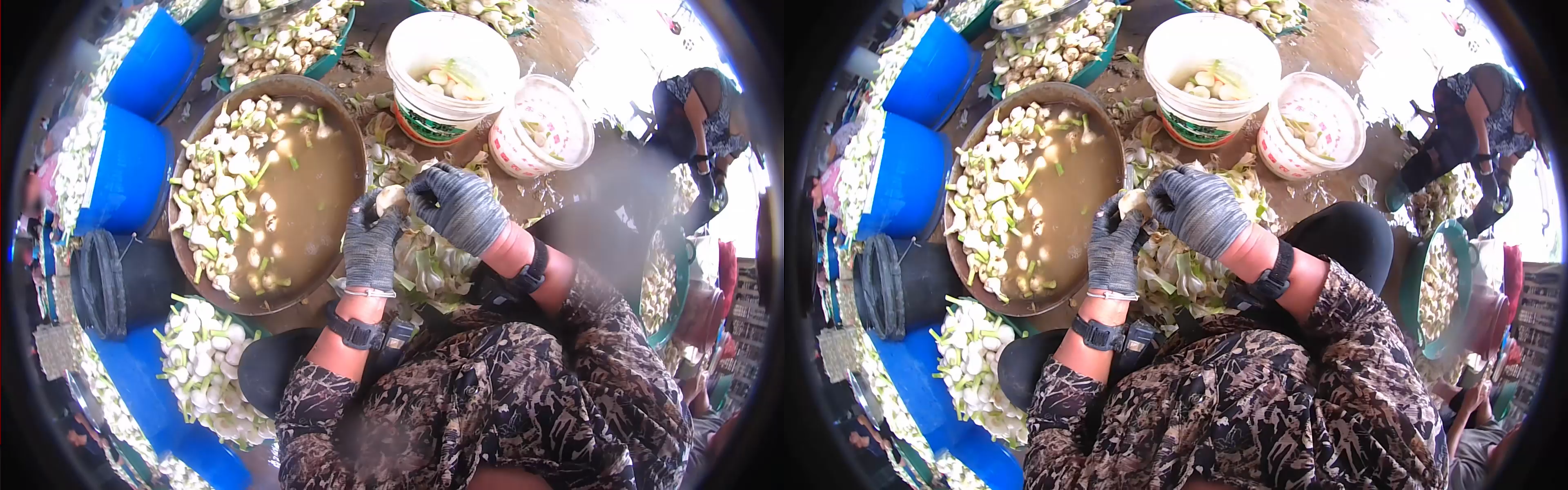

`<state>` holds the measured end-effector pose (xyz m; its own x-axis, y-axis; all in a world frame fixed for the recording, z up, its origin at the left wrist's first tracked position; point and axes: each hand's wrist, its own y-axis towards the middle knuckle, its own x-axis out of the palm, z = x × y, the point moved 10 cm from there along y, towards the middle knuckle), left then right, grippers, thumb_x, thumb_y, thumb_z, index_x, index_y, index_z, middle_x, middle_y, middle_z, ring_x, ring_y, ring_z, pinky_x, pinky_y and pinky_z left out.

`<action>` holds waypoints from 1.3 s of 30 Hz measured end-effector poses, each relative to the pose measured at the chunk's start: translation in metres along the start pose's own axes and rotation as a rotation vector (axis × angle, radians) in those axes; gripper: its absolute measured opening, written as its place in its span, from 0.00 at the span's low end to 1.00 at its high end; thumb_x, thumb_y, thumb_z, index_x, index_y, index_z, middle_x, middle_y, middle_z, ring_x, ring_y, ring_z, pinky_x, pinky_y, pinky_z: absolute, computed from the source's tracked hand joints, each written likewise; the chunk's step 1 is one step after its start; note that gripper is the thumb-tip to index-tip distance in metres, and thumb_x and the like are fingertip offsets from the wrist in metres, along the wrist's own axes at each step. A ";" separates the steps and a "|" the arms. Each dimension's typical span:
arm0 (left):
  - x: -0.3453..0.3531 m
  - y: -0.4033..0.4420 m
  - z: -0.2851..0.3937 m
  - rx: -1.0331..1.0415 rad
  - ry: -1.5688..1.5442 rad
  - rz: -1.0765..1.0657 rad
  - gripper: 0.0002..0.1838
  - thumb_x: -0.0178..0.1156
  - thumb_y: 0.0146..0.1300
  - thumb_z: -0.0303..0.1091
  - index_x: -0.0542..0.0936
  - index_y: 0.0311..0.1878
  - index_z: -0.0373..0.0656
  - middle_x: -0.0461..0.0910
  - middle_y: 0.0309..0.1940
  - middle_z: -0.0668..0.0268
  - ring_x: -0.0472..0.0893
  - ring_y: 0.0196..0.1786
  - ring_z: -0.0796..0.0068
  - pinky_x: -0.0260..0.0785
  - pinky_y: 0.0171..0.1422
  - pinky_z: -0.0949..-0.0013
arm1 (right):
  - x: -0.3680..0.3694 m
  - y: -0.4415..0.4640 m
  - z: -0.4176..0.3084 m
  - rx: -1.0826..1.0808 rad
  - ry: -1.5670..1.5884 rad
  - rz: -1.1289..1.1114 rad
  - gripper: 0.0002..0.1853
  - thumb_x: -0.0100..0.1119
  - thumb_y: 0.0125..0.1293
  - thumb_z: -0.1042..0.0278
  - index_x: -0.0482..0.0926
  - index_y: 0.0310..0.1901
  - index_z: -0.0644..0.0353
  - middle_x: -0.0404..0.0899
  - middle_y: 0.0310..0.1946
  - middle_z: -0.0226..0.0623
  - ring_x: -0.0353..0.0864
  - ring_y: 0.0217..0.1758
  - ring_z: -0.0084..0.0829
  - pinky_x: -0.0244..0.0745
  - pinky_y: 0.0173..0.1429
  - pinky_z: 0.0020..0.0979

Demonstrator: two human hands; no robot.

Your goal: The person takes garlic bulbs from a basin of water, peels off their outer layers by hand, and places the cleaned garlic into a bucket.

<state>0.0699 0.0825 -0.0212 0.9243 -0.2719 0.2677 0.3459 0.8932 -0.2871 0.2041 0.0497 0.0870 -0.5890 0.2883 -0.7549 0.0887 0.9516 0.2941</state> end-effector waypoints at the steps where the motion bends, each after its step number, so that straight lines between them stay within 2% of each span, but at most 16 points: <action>1: 0.003 -0.001 0.001 -0.003 0.012 -0.008 0.20 0.58 0.68 0.26 0.70 0.62 0.42 0.76 0.54 0.64 0.78 0.52 0.75 0.75 0.54 0.73 | 0.000 -0.001 0.001 0.010 0.005 0.010 0.05 0.60 0.58 0.66 0.79 0.32 0.58 0.79 0.28 0.44 0.78 0.31 0.48 0.74 0.38 0.44; 3: 0.006 -0.003 0.008 0.039 -0.022 0.012 0.19 0.61 0.64 0.22 0.73 0.57 0.40 0.78 0.48 0.67 0.77 0.48 0.79 0.72 0.54 0.74 | -0.001 -0.001 0.005 0.048 -0.003 0.035 0.05 0.60 0.56 0.66 0.77 0.29 0.57 0.78 0.26 0.45 0.78 0.31 0.48 0.74 0.38 0.44; 9: -0.002 -0.001 0.011 0.104 0.165 -0.097 0.19 0.61 0.64 0.24 0.73 0.57 0.40 0.77 0.50 0.67 0.76 0.50 0.79 0.71 0.55 0.75 | 0.012 0.002 0.007 0.093 0.014 -0.040 0.06 0.61 0.56 0.65 0.76 0.30 0.58 0.77 0.23 0.46 0.79 0.29 0.49 0.74 0.36 0.44; 10: -0.004 -0.003 0.006 0.094 0.168 -0.097 0.19 0.61 0.64 0.24 0.73 0.57 0.40 0.77 0.50 0.67 0.76 0.50 0.79 0.71 0.55 0.75 | 0.012 0.001 0.011 0.125 0.129 -0.017 0.06 0.60 0.57 0.66 0.77 0.30 0.59 0.78 0.24 0.47 0.79 0.29 0.50 0.74 0.36 0.44; 12: 0.000 -0.008 0.008 0.081 -0.041 -0.148 0.21 0.60 0.66 0.29 0.70 0.61 0.41 0.74 0.54 0.62 0.76 0.55 0.69 0.75 0.60 0.64 | 0.013 0.006 0.024 0.200 0.246 -0.006 0.06 0.59 0.58 0.68 0.77 0.32 0.63 0.79 0.26 0.49 0.78 0.29 0.50 0.75 0.36 0.41; 13: 0.000 -0.010 0.012 0.079 -0.037 -0.146 0.21 0.60 0.66 0.29 0.70 0.61 0.41 0.74 0.54 0.62 0.76 0.55 0.69 0.75 0.60 0.64 | 0.027 0.004 0.051 0.291 0.474 0.009 0.07 0.59 0.59 0.69 0.77 0.33 0.64 0.79 0.26 0.51 0.78 0.29 0.50 0.75 0.36 0.40; 17: -0.003 -0.011 0.022 0.037 -0.263 -0.139 0.22 0.61 0.65 0.30 0.69 0.61 0.44 0.72 0.56 0.61 0.76 0.56 0.66 0.76 0.60 0.60 | 0.010 0.011 0.071 0.334 0.266 0.085 0.06 0.59 0.61 0.69 0.79 0.34 0.62 0.79 0.26 0.49 0.78 0.29 0.48 0.75 0.37 0.38; 19: -0.012 -0.008 0.019 0.027 -0.192 -0.099 0.22 0.61 0.66 0.30 0.69 0.61 0.44 0.72 0.56 0.61 0.76 0.55 0.67 0.76 0.60 0.61 | -0.005 0.011 0.024 0.109 0.374 0.087 0.06 0.62 0.63 0.73 0.79 0.40 0.63 0.80 0.29 0.40 0.78 0.31 0.28 0.76 0.40 0.30; 20: -0.012 -0.008 0.018 0.027 -0.191 -0.100 0.22 0.61 0.66 0.30 0.69 0.61 0.44 0.72 0.56 0.61 0.76 0.55 0.67 0.76 0.60 0.61 | -0.007 0.010 0.009 0.078 0.325 0.055 0.06 0.61 0.62 0.68 0.80 0.36 0.61 0.81 0.30 0.46 0.80 0.33 0.47 0.76 0.39 0.39; 25: -0.013 -0.008 0.028 0.111 0.252 -0.058 0.21 0.59 0.67 0.30 0.70 0.61 0.41 0.74 0.54 0.63 0.75 0.54 0.73 0.71 0.59 0.70 | 0.009 0.006 -0.006 0.027 0.108 -0.001 0.05 0.62 0.58 0.67 0.77 0.33 0.58 0.79 0.26 0.43 0.80 0.32 0.47 0.75 0.37 0.43; 31: -0.003 -0.012 0.038 0.134 0.219 -0.111 0.18 0.56 0.70 0.35 0.71 0.59 0.40 0.75 0.53 0.65 0.74 0.52 0.75 0.70 0.57 0.68 | 0.002 -0.002 0.001 0.078 0.158 0.005 0.04 0.61 0.56 0.70 0.76 0.31 0.58 0.77 0.26 0.43 0.78 0.32 0.48 0.73 0.37 0.43; 32: 0.007 -0.007 0.050 0.152 0.493 -0.170 0.16 0.55 0.70 0.38 0.73 0.56 0.41 0.77 0.49 0.63 0.76 0.49 0.73 0.71 0.55 0.67 | 0.001 0.002 -0.005 0.048 0.193 0.027 0.04 0.61 0.56 0.71 0.76 0.31 0.59 0.77 0.27 0.44 0.77 0.32 0.49 0.73 0.37 0.43; 34: -0.008 -0.003 0.045 0.205 0.590 -0.095 0.14 0.55 0.69 0.40 0.76 0.50 0.41 0.79 0.41 0.62 0.77 0.45 0.67 0.71 0.54 0.66 | 0.012 0.004 -0.017 0.012 0.094 -0.032 0.04 0.61 0.54 0.74 0.75 0.30 0.58 0.75 0.27 0.43 0.76 0.31 0.47 0.72 0.37 0.43; 35: -0.010 0.003 0.037 0.268 0.613 -0.117 0.12 0.57 0.68 0.37 0.76 0.50 0.42 0.79 0.42 0.63 0.77 0.45 0.71 0.71 0.55 0.67 | 0.019 0.003 -0.021 -0.083 -0.047 -0.010 0.05 0.61 0.52 0.75 0.75 0.30 0.57 0.74 0.26 0.43 0.76 0.31 0.47 0.71 0.36 0.43; 36: -0.017 -0.002 0.022 0.264 0.276 0.000 0.10 0.59 0.66 0.33 0.77 0.49 0.43 0.80 0.40 0.66 0.77 0.44 0.74 0.71 0.54 0.67 | 0.019 -0.004 -0.017 -0.139 -0.025 0.073 0.06 0.61 0.50 0.77 0.74 0.30 0.58 0.75 0.26 0.43 0.76 0.30 0.48 0.71 0.35 0.44; 39: -0.001 -0.008 0.026 0.151 0.277 -0.044 0.12 0.64 0.64 0.33 0.78 0.49 0.42 0.80 0.43 0.69 0.76 0.46 0.80 0.72 0.53 0.71 | 0.015 -0.001 -0.005 -0.074 0.021 0.064 0.06 0.58 0.51 0.79 0.73 0.30 0.60 0.75 0.26 0.46 0.75 0.30 0.49 0.71 0.34 0.42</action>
<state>0.0619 0.0855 0.0047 0.9250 -0.3799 0.0097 0.3776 0.9160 -0.1352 0.1917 0.0523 0.0783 -0.6005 0.3455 -0.7212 0.0680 0.9207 0.3844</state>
